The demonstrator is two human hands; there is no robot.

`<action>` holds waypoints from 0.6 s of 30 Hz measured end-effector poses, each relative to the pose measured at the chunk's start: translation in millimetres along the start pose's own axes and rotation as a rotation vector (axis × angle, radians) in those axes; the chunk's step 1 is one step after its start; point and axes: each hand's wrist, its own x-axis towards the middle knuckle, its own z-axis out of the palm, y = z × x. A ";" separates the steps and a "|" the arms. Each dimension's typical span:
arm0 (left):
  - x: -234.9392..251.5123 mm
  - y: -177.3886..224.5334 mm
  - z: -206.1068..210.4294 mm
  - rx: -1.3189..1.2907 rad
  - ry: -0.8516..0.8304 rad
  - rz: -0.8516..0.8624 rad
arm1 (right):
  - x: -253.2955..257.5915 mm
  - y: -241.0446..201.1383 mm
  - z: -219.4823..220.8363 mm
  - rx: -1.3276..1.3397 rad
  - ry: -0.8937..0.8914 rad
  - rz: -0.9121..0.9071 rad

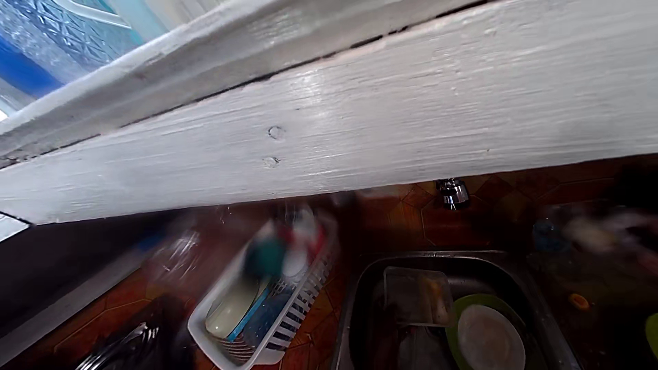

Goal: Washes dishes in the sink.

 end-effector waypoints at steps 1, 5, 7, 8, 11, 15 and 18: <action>-2.1 -1.0 2.9 -0.002 -0.023 0.006 | -2.8 3.4 29.5 -0.030 -0.097 -0.020; -11.5 -2.8 11.2 0.029 -0.124 0.068 | -17.3 26.2 162.1 -0.096 -0.534 0.160; -17.0 -3.6 13.5 0.052 -0.196 0.096 | -23.2 37.4 220.3 -0.159 -0.660 0.222; -18.9 -5.1 14.1 0.064 -0.222 0.107 | -25.2 39.4 244.6 -0.217 -0.679 0.253; -21.2 -8.8 8.9 0.085 -0.238 0.129 | -34.7 32.3 289.4 -0.328 -0.762 0.297; -17.6 -7.3 -11.3 0.091 -0.164 0.162 | -45.0 37.5 296.5 -0.121 -0.964 0.162; -12.5 -14.6 -13.4 0.068 -0.185 0.174 | -39.5 45.0 294.8 -0.087 -1.003 0.086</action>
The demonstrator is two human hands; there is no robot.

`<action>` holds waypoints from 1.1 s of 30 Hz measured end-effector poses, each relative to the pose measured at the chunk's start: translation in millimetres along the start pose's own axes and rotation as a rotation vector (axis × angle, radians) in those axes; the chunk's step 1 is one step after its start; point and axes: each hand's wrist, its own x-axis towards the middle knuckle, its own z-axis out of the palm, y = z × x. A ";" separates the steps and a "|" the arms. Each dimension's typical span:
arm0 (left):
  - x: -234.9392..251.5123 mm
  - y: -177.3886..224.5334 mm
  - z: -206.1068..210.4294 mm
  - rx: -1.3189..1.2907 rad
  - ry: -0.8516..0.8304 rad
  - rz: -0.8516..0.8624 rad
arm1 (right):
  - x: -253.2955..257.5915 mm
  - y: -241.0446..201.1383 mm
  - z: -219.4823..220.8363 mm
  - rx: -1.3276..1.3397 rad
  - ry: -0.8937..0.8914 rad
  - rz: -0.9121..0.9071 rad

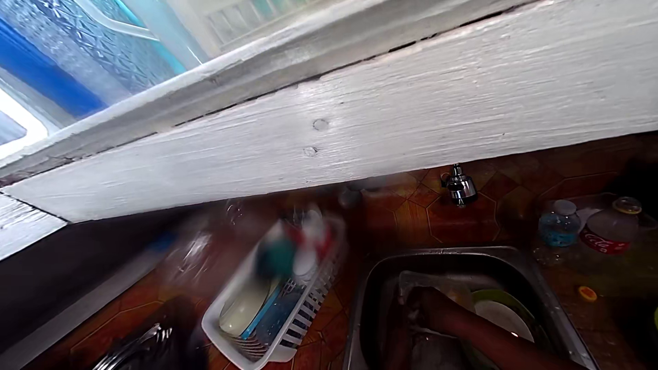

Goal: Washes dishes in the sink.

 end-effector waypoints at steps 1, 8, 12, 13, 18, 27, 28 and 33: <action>1.7 -0.2 1.1 0.004 -0.004 0.010 | 1.0 1.8 2.5 -0.008 0.059 -0.030; -2.6 15.6 20.4 0.037 0.007 0.015 | 15.1 23.7 6.2 -0.607 0.588 -0.231; 0.6 19.0 20.0 0.076 0.030 -0.020 | 20.7 31.2 -2.1 -0.888 0.599 -0.482; 0.8 19.8 18.8 0.083 0.039 -0.038 | 21.7 34.0 -5.9 -0.912 0.546 -0.511; 5.2 20.6 16.2 0.085 0.100 -0.006 | 15.9 20.0 -24.4 -0.963 0.074 -0.313; 12.9 14.1 16.5 0.132 0.141 0.068 | -0.3 -9.5 -25.4 -0.754 -0.206 0.235; 12.4 12.0 16.9 0.128 0.142 0.073 | -2.7 -12.3 -22.5 -0.714 -0.203 0.264; 13.9 4.1 14.7 0.111 0.136 0.110 | -10.6 -23.1 -18.8 -0.516 -0.266 0.316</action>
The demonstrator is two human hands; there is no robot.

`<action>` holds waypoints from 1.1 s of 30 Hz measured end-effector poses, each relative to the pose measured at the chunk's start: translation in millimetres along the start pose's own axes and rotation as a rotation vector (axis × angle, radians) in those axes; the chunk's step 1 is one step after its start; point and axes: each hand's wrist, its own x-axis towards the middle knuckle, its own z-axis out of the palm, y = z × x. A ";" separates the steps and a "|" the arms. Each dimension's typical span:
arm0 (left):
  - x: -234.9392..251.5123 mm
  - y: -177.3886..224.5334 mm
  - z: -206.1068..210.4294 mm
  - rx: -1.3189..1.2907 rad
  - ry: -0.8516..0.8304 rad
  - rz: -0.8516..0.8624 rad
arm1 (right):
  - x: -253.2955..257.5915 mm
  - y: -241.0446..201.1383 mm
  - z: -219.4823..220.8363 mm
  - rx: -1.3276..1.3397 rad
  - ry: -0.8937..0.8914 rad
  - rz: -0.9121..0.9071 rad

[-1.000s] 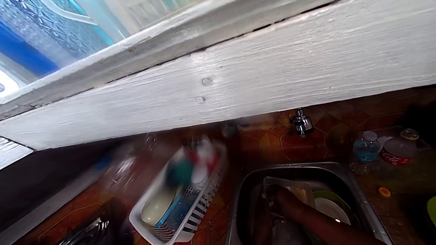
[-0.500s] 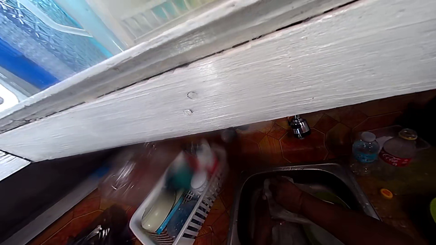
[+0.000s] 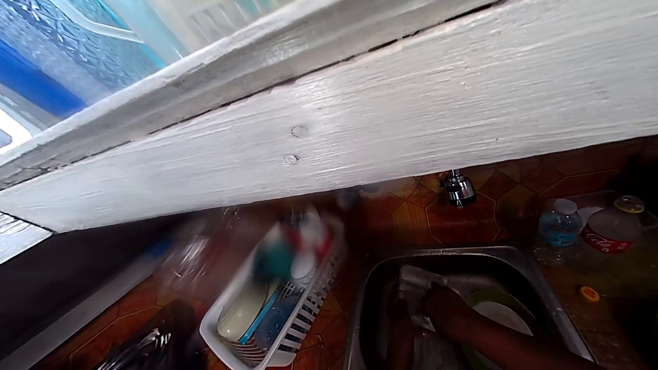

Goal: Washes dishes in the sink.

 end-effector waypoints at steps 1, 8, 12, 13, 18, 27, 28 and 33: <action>-0.3 0.0 0.1 0.002 -0.008 0.007 | -0.9 -0.6 -2.2 0.065 -0.017 0.013; -5.9 3.4 7.3 -0.006 -0.080 0.035 | 14.1 4.3 -11.8 0.458 0.016 -0.007; -4.7 4.2 2.7 0.011 -0.093 0.042 | 15.4 13.9 -18.0 0.355 0.000 -0.203; -3.8 4.3 0.5 0.011 -0.086 0.042 | 12.3 15.2 -19.8 0.263 -0.038 -0.187; -0.3 4.2 -2.2 0.046 -0.094 0.052 | -0.9 10.3 -21.7 -0.169 -0.083 -0.151; -1.6 -3.1 -1.4 0.096 -0.082 0.076 | 9.0 5.9 0.1 -0.335 0.016 -0.116; -2.0 -5.3 -1.5 0.105 -0.077 0.073 | 7.2 4.7 3.1 -0.314 0.005 -0.142; -2.4 -6.5 -0.8 0.143 -0.068 0.081 | 3.1 3.1 9.5 -0.184 -0.049 -0.217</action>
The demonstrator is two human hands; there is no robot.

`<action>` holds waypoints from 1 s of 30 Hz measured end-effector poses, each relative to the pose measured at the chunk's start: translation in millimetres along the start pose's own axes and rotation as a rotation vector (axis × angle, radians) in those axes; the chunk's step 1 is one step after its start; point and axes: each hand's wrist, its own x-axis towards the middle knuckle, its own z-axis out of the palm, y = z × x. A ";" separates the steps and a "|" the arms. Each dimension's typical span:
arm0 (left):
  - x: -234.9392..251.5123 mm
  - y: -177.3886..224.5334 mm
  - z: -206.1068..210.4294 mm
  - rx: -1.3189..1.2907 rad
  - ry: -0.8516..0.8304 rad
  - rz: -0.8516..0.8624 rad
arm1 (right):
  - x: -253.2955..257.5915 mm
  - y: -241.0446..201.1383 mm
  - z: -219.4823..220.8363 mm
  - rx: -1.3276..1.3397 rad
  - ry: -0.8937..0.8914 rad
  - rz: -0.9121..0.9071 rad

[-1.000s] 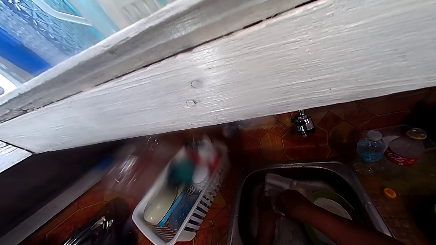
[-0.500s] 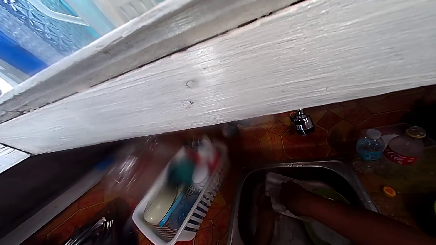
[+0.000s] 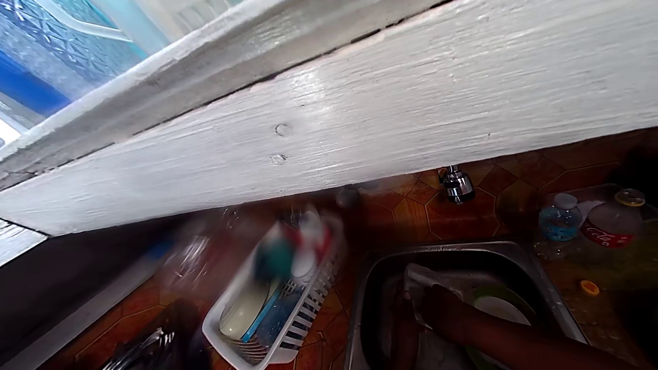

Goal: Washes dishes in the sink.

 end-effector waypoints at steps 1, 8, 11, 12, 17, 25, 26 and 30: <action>-0.6 0.4 0.2 -0.001 0.004 -0.001 | 0.4 -0.3 0.4 0.023 -0.006 0.011; -1.5 5.6 1.5 -0.131 -0.008 -0.065 | 8.7 1.4 -10.9 0.526 0.074 0.216; -5.7 8.9 5.4 -0.234 -0.020 -0.125 | 17.1 0.7 -11.7 0.727 0.207 0.186; -6.6 8.8 6.6 -0.256 -0.013 -0.140 | 19.7 -0.5 -11.8 0.782 0.236 0.198; -8.6 9.4 6.5 -0.219 0.004 -0.116 | 30.4 -3.0 0.0 1.253 0.516 0.422; -14.4 -0.9 14.4 -0.150 -0.029 -0.107 | 37.1 11.9 -6.2 1.209 0.601 0.507; -12.4 -0.7 12.7 -0.144 -0.024 -0.102 | 31.0 9.4 -9.3 1.052 0.530 0.434; -5.4 1.2 4.9 -0.121 -0.003 -0.066 | 20.1 5.2 -11.8 0.604 0.226 0.208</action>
